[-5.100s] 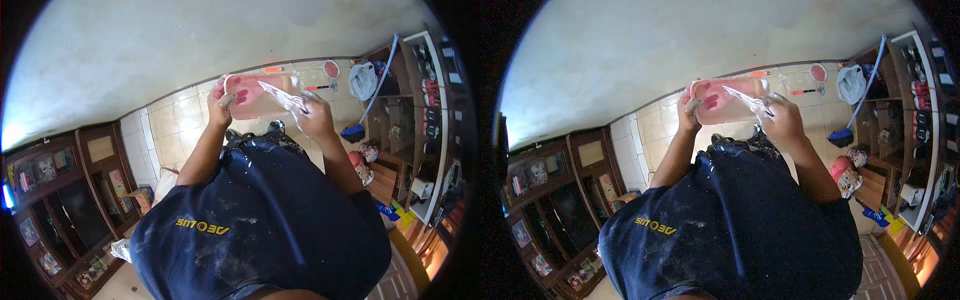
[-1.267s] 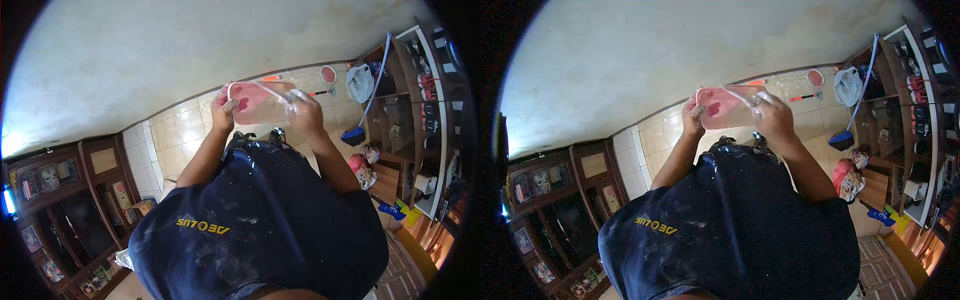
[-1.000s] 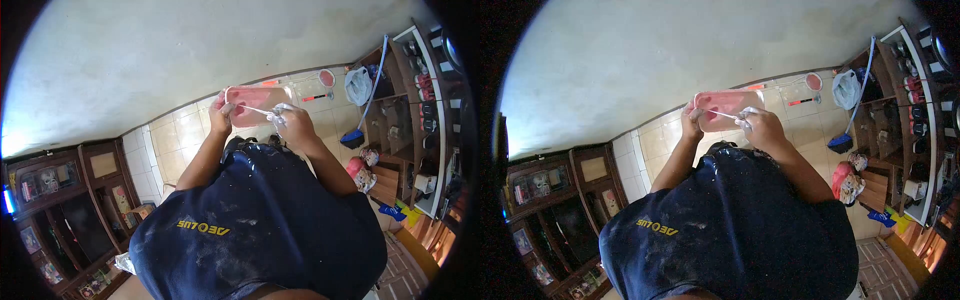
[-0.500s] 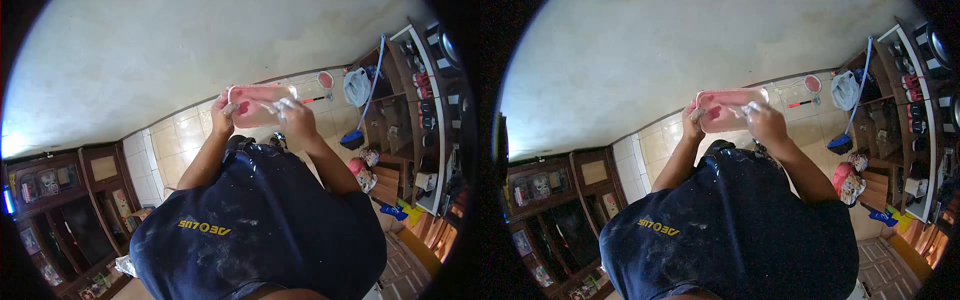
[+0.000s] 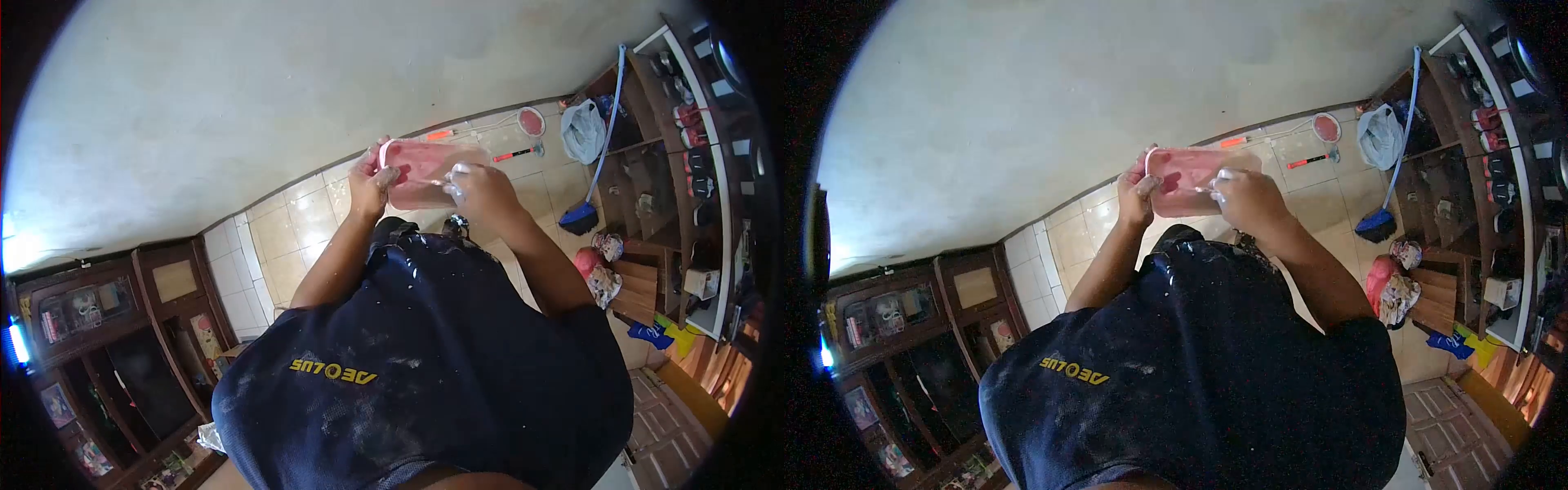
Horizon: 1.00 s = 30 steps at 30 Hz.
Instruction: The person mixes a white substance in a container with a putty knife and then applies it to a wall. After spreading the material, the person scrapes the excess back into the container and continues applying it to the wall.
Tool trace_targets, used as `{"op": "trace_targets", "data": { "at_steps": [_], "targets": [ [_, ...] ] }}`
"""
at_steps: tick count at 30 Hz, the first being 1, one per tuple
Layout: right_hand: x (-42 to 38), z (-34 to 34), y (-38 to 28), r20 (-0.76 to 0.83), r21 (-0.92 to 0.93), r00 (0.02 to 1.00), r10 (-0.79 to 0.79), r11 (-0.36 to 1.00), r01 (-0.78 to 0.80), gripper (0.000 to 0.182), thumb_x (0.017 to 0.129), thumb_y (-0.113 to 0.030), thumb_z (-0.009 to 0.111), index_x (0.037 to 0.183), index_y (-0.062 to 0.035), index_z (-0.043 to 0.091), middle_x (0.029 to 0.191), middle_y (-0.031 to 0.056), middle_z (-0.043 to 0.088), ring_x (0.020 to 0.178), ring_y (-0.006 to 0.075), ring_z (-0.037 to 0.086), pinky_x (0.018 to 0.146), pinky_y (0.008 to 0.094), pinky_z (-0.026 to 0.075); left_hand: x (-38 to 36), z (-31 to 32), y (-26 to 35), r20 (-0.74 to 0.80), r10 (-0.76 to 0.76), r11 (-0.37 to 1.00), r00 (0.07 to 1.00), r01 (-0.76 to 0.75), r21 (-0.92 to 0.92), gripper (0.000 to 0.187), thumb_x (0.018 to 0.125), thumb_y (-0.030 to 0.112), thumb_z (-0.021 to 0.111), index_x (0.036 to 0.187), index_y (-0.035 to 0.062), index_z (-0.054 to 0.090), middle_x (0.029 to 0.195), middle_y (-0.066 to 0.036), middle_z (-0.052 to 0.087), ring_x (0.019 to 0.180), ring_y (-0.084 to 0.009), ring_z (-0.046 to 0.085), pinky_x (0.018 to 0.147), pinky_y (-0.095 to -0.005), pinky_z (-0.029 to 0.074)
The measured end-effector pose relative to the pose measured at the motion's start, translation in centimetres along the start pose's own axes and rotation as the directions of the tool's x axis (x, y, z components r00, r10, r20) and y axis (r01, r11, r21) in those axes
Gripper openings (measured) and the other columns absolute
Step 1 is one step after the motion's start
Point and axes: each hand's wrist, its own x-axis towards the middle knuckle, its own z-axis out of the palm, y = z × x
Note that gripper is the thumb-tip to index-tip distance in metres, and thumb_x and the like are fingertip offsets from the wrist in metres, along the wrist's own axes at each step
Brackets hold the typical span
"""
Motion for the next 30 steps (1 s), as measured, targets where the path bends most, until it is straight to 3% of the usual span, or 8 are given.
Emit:
{"op": "trace_targets", "data": {
  "at_steps": [4, 6, 12, 16, 18, 22, 28, 30],
  "targets": [
    [0.1, -3.0, -0.6, -0.185, 0.039, 0.983, -0.015, 0.999, 0.023, 0.016, 0.080, -0.013, 0.060, 0.093, -0.0091, 0.068, 0.092, 0.0070, 0.065, 0.082, 0.0289, 0.064, 0.069, 0.0397, 0.053, 0.1, -0.6, -0.2, 0.029, -0.006, 0.998, 1.000, 0.008, -0.057, 0.059, 0.074, -0.006, 0.052, 0.133, -0.0032, 0.046, 0.118, -0.012, 0.060, 0.093, -0.0248, 0.065, 0.075, -0.0346, 0.057],
    [0.7, -3.0, 0.0, -0.282, -0.056, 0.947, -0.151, 0.988, 0.141, 0.019, 0.079, -0.014, 0.059, 0.095, -0.0103, 0.069, 0.093, 0.0066, 0.065, 0.085, 0.0274, 0.064, 0.070, 0.0390, 0.054, 0.1, -0.8, -0.4, 0.026, -0.023, 0.995, 0.999, 0.025, -0.092, 0.059, 0.074, -0.005, 0.053, 0.132, -0.0033, 0.047, 0.117, -0.012, 0.060, 0.095, -0.0233, 0.064, 0.076, -0.0346, 0.057],
    [0.2, -0.4, -0.2, -0.096, -0.103, 0.986, -0.139, 0.986, 0.129, 0.012, 0.078, -0.016, 0.062, 0.086, -0.0101, 0.070, 0.090, 0.0052, 0.066, 0.080, 0.0239, 0.065, 0.067, 0.0375, 0.054, -0.5, -0.8, 0.6, -0.003, -0.056, 0.992, 0.998, 0.055, -0.113, 0.055, 0.075, -0.007, 0.052, 0.129, -0.0017, 0.051, 0.114, -0.013, 0.062, 0.089, -0.0248, 0.066, 0.071, -0.0335, 0.057],
    [0.3, -0.4, -0.7, -0.035, 0.136, 0.989, -0.143, 0.980, 0.147, 0.014, 0.077, -0.016, 0.068, 0.085, -0.0057, 0.070, 0.084, 0.0095, 0.067, 0.075, 0.0274, 0.065, 0.067, 0.0392, 0.052, -0.2, -1.4, 0.5, 0.013, -0.095, 0.995, 0.995, 0.095, -0.030, 0.058, 0.075, -0.007, 0.053, 0.132, 0.0000, 0.049, 0.111, -0.012, 0.063, 0.081, -0.0254, 0.068, 0.066, -0.0311, 0.056],
    [0.6, -1.2, -0.5, -0.051, 0.395, 0.998, -0.040, 0.917, 0.057, 0.016, 0.077, -0.014, 0.068, 0.088, -0.0028, 0.069, 0.084, 0.0118, 0.068, 0.075, 0.0301, 0.065, 0.068, 0.0372, 0.051, 0.2, -1.6, -0.5, 0.040, -0.037, 0.999, 0.999, 0.038, -0.026, 0.057, 0.076, -0.005, 0.054, 0.132, 0.0004, 0.049, 0.109, -0.012, 0.064, 0.080, -0.0252, 0.068, 0.065, -0.0308, 0.056],
    [-0.5, -3.1, -0.2, -0.184, 0.345, 0.983, -0.027, 0.934, 0.090, 0.018, 0.079, -0.016, 0.067, 0.087, -0.0006, 0.067, 0.085, 0.0148, 0.066, 0.079, 0.0336, 0.064, 0.072, 0.0399, 0.051, -0.3, -0.5, 0.2, 0.023, -0.032, 0.999, 0.999, 0.033, -0.037, 0.051, 0.077, -0.002, 0.052, 0.129, -0.0004, 0.052, 0.109, -0.011, 0.063, 0.082, -0.0259, 0.068, 0.065, -0.0311, 0.056],
    [-2.1, -3.3, -1.4, -0.208, 0.354, 0.977, -0.037, 0.929, 0.111, 0.015, 0.078, -0.013, 0.068, 0.085, 0.0004, 0.067, 0.082, 0.0153, 0.066, 0.073, 0.0335, 0.064, 0.066, 0.0380, 0.051, -0.3, -0.6, 0.2, 0.085, -0.058, 0.992, 0.995, 0.067, -0.105, 0.045, 0.077, -0.003, 0.053, 0.122, -0.0018, 0.055, 0.109, -0.012, 0.062, 0.084, -0.0252, 0.066, 0.070, -0.0345, 0.058],
    [-2.1, -2.4, -1.1, -0.106, 0.290, 0.994, -0.028, 0.955, 0.058, 0.014, 0.077, -0.012, 0.068, 0.085, 0.0006, 0.067, 0.083, 0.0152, 0.066, 0.074, 0.0331, 0.064, 0.066, 0.0381, 0.051, -0.3, -0.5, -0.3, 0.077, -0.042, 0.994, 0.996, 0.049, -0.096, 0.044, 0.077, -0.004, 0.054, 0.121, -0.0021, 0.055, 0.109, -0.011, 0.063, 0.085, -0.0248, 0.066, 0.070, -0.0349, 0.058]
  ]
}}
